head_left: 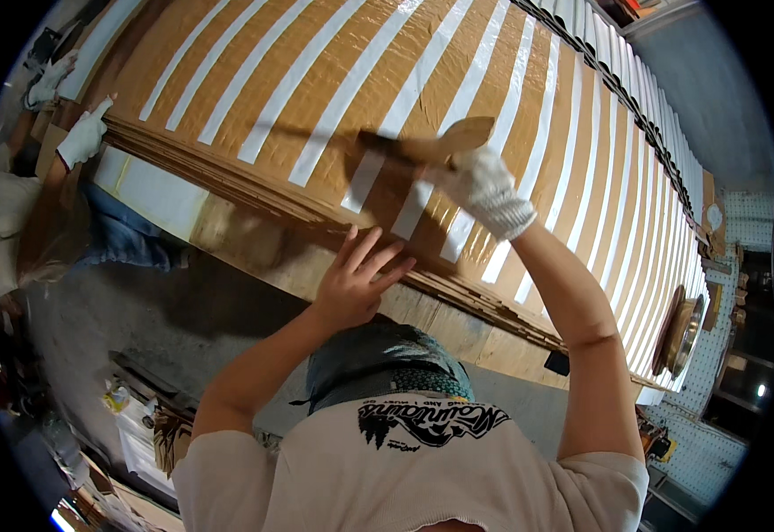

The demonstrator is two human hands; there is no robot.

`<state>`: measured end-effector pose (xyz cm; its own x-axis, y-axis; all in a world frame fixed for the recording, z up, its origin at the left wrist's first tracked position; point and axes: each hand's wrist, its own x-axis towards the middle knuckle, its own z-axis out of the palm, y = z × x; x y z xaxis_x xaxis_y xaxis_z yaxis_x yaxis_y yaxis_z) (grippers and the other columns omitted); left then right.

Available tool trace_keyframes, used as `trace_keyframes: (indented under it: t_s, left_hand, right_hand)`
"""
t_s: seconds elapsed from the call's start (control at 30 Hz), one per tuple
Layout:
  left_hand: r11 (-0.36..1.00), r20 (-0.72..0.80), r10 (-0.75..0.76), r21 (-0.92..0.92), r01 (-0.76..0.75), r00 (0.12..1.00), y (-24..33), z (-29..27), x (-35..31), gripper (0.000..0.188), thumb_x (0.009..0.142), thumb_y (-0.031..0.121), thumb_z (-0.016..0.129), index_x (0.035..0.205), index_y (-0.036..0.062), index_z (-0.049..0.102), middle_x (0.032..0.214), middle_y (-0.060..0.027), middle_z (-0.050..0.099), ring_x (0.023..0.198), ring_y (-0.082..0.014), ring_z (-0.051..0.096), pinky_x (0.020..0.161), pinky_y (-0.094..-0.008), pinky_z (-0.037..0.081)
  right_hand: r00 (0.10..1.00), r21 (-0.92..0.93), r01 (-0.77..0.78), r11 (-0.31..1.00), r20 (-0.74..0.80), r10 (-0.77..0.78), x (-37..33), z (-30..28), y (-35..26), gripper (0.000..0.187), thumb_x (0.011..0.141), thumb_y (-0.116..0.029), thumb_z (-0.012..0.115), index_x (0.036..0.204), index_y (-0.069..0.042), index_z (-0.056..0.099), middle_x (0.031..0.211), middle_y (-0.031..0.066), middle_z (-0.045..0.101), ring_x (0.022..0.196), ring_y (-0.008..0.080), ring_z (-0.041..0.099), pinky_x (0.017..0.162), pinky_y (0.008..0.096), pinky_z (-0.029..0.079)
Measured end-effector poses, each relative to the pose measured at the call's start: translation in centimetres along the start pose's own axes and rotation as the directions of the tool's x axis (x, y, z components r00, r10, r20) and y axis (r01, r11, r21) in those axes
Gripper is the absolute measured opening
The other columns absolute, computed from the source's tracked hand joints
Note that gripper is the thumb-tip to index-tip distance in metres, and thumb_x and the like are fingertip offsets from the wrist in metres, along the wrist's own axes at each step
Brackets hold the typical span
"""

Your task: The person repeatedly dips a brush into a metal bowl of liquid and applies it to the surface of a large, striped paper-wrapped object. Another person is visible in the background working on a similar object. The camera wearer continues this repetitive brushing motion across the surface.

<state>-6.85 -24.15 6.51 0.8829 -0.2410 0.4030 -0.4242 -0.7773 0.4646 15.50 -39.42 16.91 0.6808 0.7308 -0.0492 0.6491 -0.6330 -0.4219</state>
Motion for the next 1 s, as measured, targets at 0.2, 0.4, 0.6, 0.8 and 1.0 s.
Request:
trace_keyframes:
  t_s: [0.2, 0.4, 0.6, 0.8, 1.0]
  left_hand:
    - [0.95, -0.292, -0.241, 0.123, 0.286, 0.926, -4.6, -4.4, 1.0, 0.054, 0.076, 0.003, 0.061, 0.13, 0.0077, 0.064, 0.137, -0.0124, 0.056, 0.132, -0.0374, 0.05, 0.117, -0.0563, 0.035]
    - [0.95, -0.168, -0.166, 0.237, 0.203, 0.972, -7.0, -4.8, 0.3, 0.054, 0.076, 0.004, 0.062, 0.13, 0.0083, 0.064, 0.135, -0.0111, 0.059, 0.131, -0.0348, 0.052, 0.115, -0.0519, 0.04]
    - [0.941, -0.152, -0.187, 0.255, 0.221, 0.971, -6.8, -4.4, 0.5, 0.057, 0.074, 0.005, 0.062, 0.131, 0.01, 0.064, 0.135, -0.0097, 0.059, 0.131, -0.0333, 0.052, 0.115, -0.0498, 0.04]
    - [0.924, -0.133, -0.151, 0.333, 0.188, 0.979, -7.0, -4.4, 0.2, 0.056, 0.077, 0.004, 0.06, 0.132, 0.0105, 0.065, 0.135, -0.009, 0.06, 0.133, -0.0311, 0.052, 0.115, -0.0472, 0.04]
    - [0.916, -0.143, -0.17, 0.342, 0.21, 0.975, -6.9, -4.2, -0.1, 0.058, 0.077, 0.003, 0.059, 0.134, 0.0117, 0.065, 0.133, -0.0095, 0.063, 0.132, -0.0308, 0.054, 0.111, -0.0445, 0.042]
  right_hand:
    - [0.993, -0.306, 0.001, 0.952, -0.109, -0.036, -4.7, 2.9, -4.5, 0.053, 0.095, -0.008, 0.055, 0.145, -0.027, 0.054, 0.128, 0.008, 0.068, 0.076, 0.0183, 0.073, 0.051, 0.0285, 0.056]
    - [0.974, 0.101, 0.125, 0.987, -0.203, -0.102, -6.1, 1.9, -1.7, 0.038, 0.094, -0.017, 0.066, 0.132, -0.015, 0.066, 0.119, 0.0104, 0.073, 0.074, 0.0197, 0.073, 0.06, 0.0302, 0.06]
    - [0.957, -0.225, 0.0, 0.974, -0.283, -0.065, -10.3, 5.2, -3.0, 0.056, 0.089, -0.005, 0.062, 0.141, -0.023, 0.059, 0.121, 0.0075, 0.072, 0.078, 0.0222, 0.074, 0.058, 0.0281, 0.058]
    - [0.968, 0.16, -0.172, 0.972, -0.155, 0.196, -10.9, 1.0, -0.6, 0.036, 0.096, -0.021, 0.067, 0.132, -0.02, 0.067, 0.111, 0.0161, 0.074, 0.076, 0.0203, 0.073, 0.058, 0.0282, 0.06]
    - [0.954, -0.249, -0.027, 0.968, -0.295, -0.049, -16.3, 4.0, -0.8, 0.037, 0.098, -0.028, 0.065, 0.134, -0.019, 0.065, 0.108, 0.0082, 0.075, 0.085, 0.022, 0.075, 0.062, 0.0322, 0.062]
